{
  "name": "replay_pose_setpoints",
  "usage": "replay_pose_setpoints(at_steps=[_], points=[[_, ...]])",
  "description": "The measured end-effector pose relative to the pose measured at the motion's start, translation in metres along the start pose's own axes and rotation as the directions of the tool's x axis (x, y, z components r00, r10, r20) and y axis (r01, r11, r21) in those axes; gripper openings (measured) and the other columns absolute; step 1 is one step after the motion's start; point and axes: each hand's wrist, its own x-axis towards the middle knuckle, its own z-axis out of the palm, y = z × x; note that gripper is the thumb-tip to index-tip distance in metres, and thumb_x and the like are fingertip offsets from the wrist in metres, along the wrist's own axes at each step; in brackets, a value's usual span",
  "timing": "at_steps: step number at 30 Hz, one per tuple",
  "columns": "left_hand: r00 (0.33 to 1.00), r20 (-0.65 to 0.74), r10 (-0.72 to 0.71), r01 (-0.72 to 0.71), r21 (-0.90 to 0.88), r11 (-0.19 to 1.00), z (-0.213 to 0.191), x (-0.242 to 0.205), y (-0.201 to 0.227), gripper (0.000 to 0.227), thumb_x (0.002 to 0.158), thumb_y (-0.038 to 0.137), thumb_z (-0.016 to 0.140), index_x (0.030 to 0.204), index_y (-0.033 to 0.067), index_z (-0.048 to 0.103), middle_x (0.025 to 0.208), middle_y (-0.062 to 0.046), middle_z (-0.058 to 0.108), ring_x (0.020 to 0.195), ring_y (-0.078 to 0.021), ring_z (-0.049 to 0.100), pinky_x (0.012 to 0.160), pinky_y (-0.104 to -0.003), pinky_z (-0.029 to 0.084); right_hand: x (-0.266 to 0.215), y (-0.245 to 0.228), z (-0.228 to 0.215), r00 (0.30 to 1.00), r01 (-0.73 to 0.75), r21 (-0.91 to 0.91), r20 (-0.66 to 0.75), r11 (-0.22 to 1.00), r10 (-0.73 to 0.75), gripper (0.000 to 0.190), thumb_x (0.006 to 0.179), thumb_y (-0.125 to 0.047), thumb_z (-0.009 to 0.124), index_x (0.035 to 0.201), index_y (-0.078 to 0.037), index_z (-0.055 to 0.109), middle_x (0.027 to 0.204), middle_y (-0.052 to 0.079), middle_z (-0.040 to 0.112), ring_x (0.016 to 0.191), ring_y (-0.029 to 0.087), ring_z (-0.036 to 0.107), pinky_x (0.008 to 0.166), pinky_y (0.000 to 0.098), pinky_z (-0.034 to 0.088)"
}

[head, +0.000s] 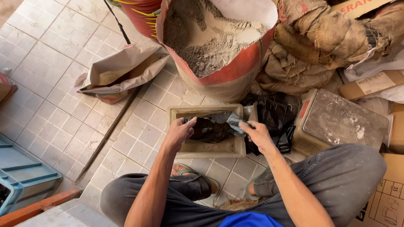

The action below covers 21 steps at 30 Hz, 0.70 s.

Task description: The person uses a scoop to transfer grey powder from a large bag into a black plastic bag and then ties the plastic bag closed by hand.

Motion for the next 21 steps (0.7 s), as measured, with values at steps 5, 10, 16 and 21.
replay_pose_setpoints(at_steps=[5, 10, 16, 21], points=[[0.998, -0.021, -0.056, 0.055, -0.061, 0.997, -0.008, 0.002, -0.010, 0.039, 0.096, 0.037, 0.082, 0.097, 0.0024, 0.064, 0.060, -0.013, 0.059, 0.044, -0.0145, 0.052, 0.045, -0.025, 0.039, 0.102, 0.102, -0.040, 0.915, -0.063, 0.034, -0.398, 0.997, 0.071, 0.051, 0.103, -0.052, 0.077, 0.119, -0.003, 0.076, 0.110, 0.022, 0.071, 0.085, 0.030, 0.071, 0.061, 0.0416, 0.061], [0.994, -0.048, -0.094, 0.089, -0.099, 0.991, -0.007, -0.002, -0.012, 0.042, 0.098, 0.039, 0.081, 0.104, 0.0015, 0.065, 0.065, -0.015, 0.063, 0.047, -0.0152, 0.057, 0.048, -0.024, 0.044, 0.097, 0.130, 0.002, 0.815, -0.336, 0.195, -0.430, 0.921, 0.388, 0.117, 0.073, -0.066, 0.101, 0.145, 0.006, 0.043, 0.142, 0.030, 0.057, 0.132, 0.040, 0.060, 0.103, 0.0624, 0.052], [0.993, -0.040, -0.114, 0.108, -0.128, 0.986, -0.006, 0.000, -0.016, 0.046, 0.098, 0.045, 0.081, 0.107, 0.0021, 0.068, 0.068, -0.016, 0.066, 0.045, -0.0162, 0.057, 0.049, -0.026, 0.046, 0.207, 0.267, 0.018, 0.608, -0.633, -0.009, -0.624, 0.774, 0.490, 0.055, 0.109, -0.039, 0.057, 0.137, 0.007, 0.069, 0.125, 0.020, 0.070, 0.113, 0.013, 0.069, 0.082, 0.0174, 0.059], [0.988, -0.048, -0.145, 0.131, -0.223, 0.966, -0.006, 0.002, -0.015, 0.043, 0.100, 0.043, 0.077, 0.113, 0.0041, 0.066, 0.076, -0.015, 0.070, 0.046, -0.0122, 0.053, 0.056, -0.027, 0.051, 0.116, 0.119, -0.020, 0.764, -0.039, 0.391, -0.582, 0.920, 0.279, 0.069, 0.101, -0.024, 0.079, 0.137, 0.023, 0.045, 0.131, 0.048, 0.051, 0.106, 0.061, 0.067, 0.077, 0.0691, 0.063]])
